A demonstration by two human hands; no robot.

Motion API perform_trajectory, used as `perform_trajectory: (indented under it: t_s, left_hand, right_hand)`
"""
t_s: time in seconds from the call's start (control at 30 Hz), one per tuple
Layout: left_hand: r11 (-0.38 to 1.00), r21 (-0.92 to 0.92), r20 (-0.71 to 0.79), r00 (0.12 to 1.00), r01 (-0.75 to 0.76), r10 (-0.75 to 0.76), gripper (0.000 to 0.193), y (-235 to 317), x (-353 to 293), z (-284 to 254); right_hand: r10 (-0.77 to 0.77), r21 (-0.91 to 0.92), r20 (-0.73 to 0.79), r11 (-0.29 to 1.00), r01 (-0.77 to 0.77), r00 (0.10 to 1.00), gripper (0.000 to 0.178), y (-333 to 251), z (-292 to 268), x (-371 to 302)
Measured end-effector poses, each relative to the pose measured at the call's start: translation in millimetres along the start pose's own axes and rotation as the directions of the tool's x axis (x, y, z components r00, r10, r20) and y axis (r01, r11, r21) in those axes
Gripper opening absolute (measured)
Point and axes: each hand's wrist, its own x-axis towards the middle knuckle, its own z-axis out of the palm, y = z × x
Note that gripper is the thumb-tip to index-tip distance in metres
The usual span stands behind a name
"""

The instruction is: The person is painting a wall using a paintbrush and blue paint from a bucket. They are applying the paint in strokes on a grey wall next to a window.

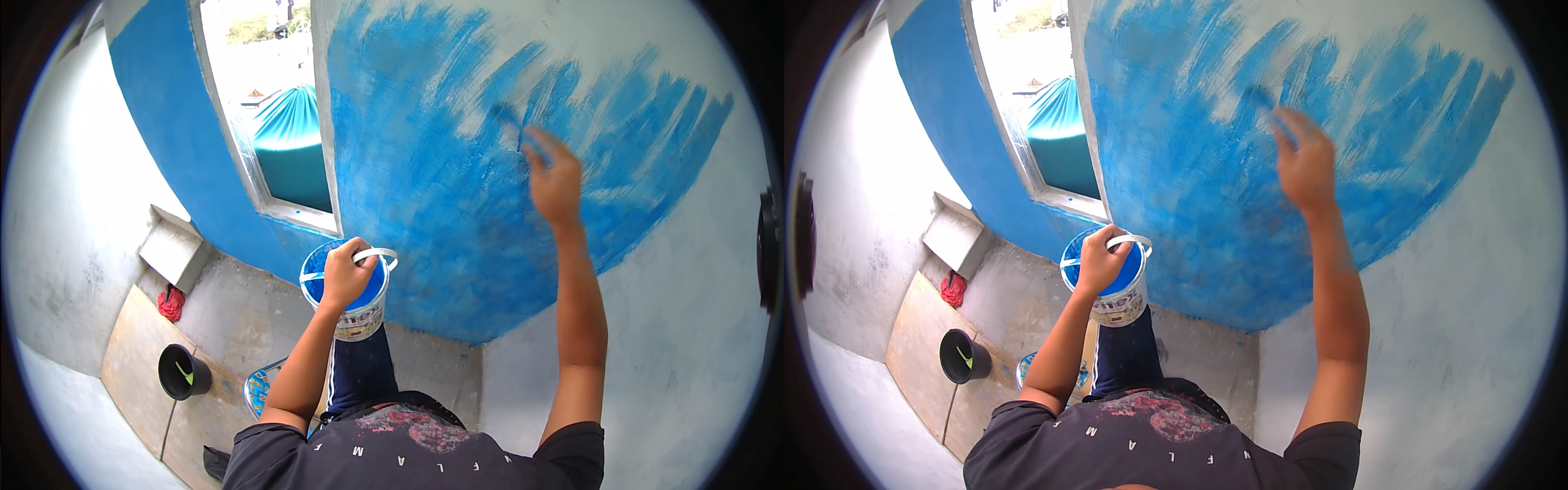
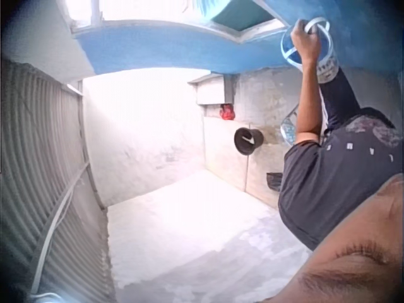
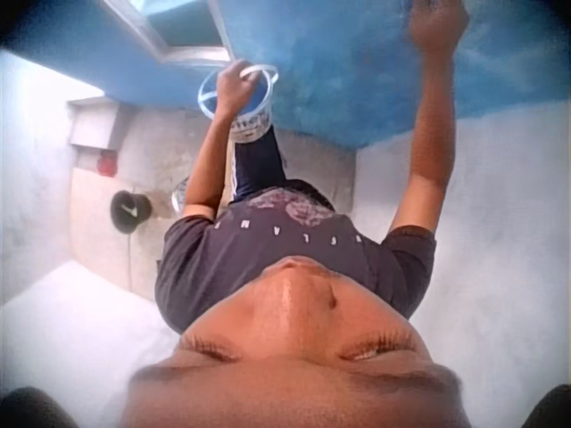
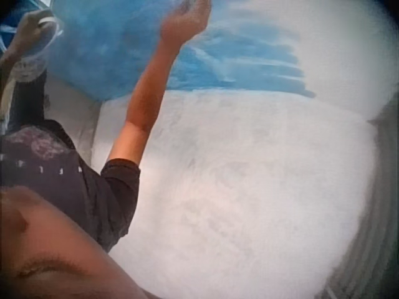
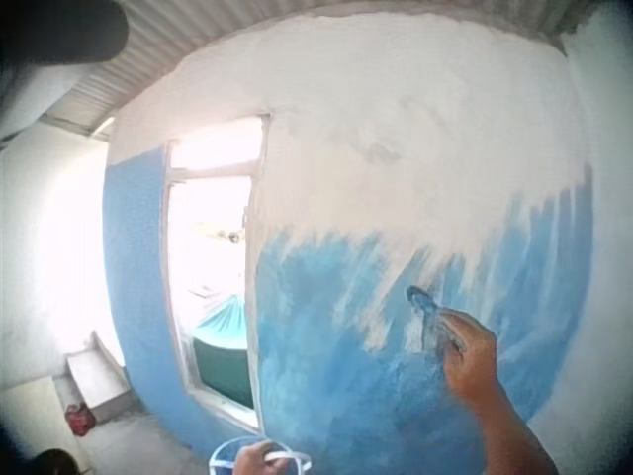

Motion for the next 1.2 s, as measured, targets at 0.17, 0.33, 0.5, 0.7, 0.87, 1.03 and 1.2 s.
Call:
perform_trajectory:
  t_s: [0.17, 0.33, 0.5, 0.7, 0.87, 1.03, 1.2]
  left_hand:
    - [0.999, -0.014, 0.014, 0.999, -0.039, 0.04, 0.014, 0, 2, 4]
    - [0.998, -0.018, 0.0, 0.999, -0.053, 0.053, 0.013, 3, 2, 3]
    - [0.999, -0.028, 0.02, 0.999, -0.044, 0.044, 0.015, 3, 10, 4]
    - [1.0, 0.018, 0.033, 0.999, -0.025, 0.024, 0.015, 1, 14, 5]
    - [0.998, 0.063, 0.016, 1.0, -0.026, 0.025, 0.013, 1, 10, -3]
    - [0.996, 0.043, -0.043, 0.996, -0.074, 0.076, 0.013, 3, 4, -2]
    - [0.998, 0.055, -0.015, 1.0, -0.02, 0.021, 0.013, -3, 5, -1]
  right_hand:
    - [-0.025, -0.069, -0.267, 0.998, 0.007, 0.963, 0.029, -5, -25, 25]
    - [0.049, 0.027, 0.236, 0.998, -0.057, 0.971, 0.027, -2, 13, -73]
    - [0.155, -0.093, 0.251, 0.986, -0.136, 0.955, 0.028, 16, -14, -61]
    - [-0.1, -0.167, -0.289, 0.985, 0.052, 0.952, 0.028, 22, -56, -4]
    - [-0.043, -0.192, -0.006, 0.98, 0.041, 0.999, 0.03, 14, -7, -85]
    - [0.176, -0.097, 0.24, 0.983, -0.156, 0.955, 0.028, 27, -5, -132]
    - [0.174, -0.097, -0.153, 0.977, -0.19, 0.973, 0.027, 36, -60, -69]
